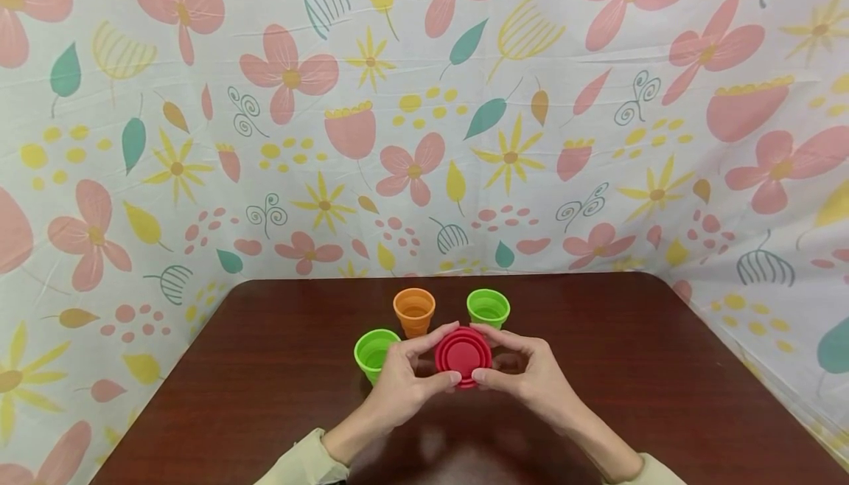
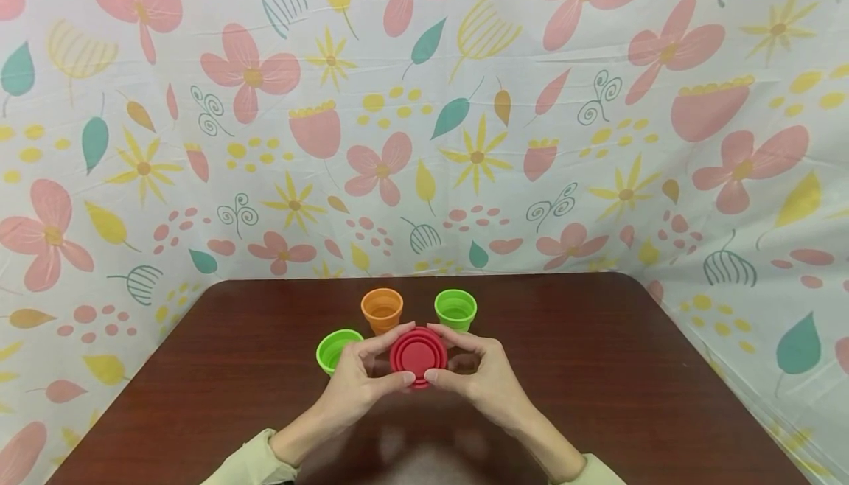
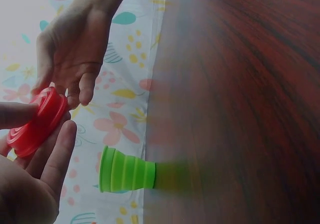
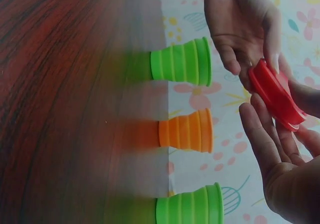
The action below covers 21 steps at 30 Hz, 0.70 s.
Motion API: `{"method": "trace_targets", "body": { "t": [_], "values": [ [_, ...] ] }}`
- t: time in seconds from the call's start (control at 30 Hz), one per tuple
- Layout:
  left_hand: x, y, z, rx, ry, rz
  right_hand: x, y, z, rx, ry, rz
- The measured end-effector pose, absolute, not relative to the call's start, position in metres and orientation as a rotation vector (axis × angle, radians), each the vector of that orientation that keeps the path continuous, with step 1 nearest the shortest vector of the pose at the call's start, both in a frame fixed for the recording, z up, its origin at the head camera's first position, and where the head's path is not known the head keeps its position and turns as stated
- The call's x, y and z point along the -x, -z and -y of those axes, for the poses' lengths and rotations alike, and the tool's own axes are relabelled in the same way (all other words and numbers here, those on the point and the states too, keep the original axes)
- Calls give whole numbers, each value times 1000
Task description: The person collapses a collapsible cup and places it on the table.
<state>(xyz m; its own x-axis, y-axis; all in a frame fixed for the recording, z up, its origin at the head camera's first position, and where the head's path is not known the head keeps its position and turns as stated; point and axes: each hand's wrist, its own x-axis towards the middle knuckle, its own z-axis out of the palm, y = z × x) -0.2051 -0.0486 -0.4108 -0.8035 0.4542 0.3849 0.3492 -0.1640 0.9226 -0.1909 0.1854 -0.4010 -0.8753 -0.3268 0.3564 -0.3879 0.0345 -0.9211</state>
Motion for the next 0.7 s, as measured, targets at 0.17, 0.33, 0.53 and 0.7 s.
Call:
{"method": "trace_targets", "body": {
  "t": [0.17,0.33,0.53,0.7],
  "values": [
    [205,410,48,-935,-2129,-1987,191,399,-187,-807,-2077,2185],
    [204,408,49,-898,-2102,-2011,190,399,-189,-822,-2069,2174],
    [204,407,49,-896,-2090,-2034,187,399,-189,-787,-2027,2183],
    [205,407,50,-930,-2094,-2033,186,399,-188,-837,-1977,2136]
  ]
}}
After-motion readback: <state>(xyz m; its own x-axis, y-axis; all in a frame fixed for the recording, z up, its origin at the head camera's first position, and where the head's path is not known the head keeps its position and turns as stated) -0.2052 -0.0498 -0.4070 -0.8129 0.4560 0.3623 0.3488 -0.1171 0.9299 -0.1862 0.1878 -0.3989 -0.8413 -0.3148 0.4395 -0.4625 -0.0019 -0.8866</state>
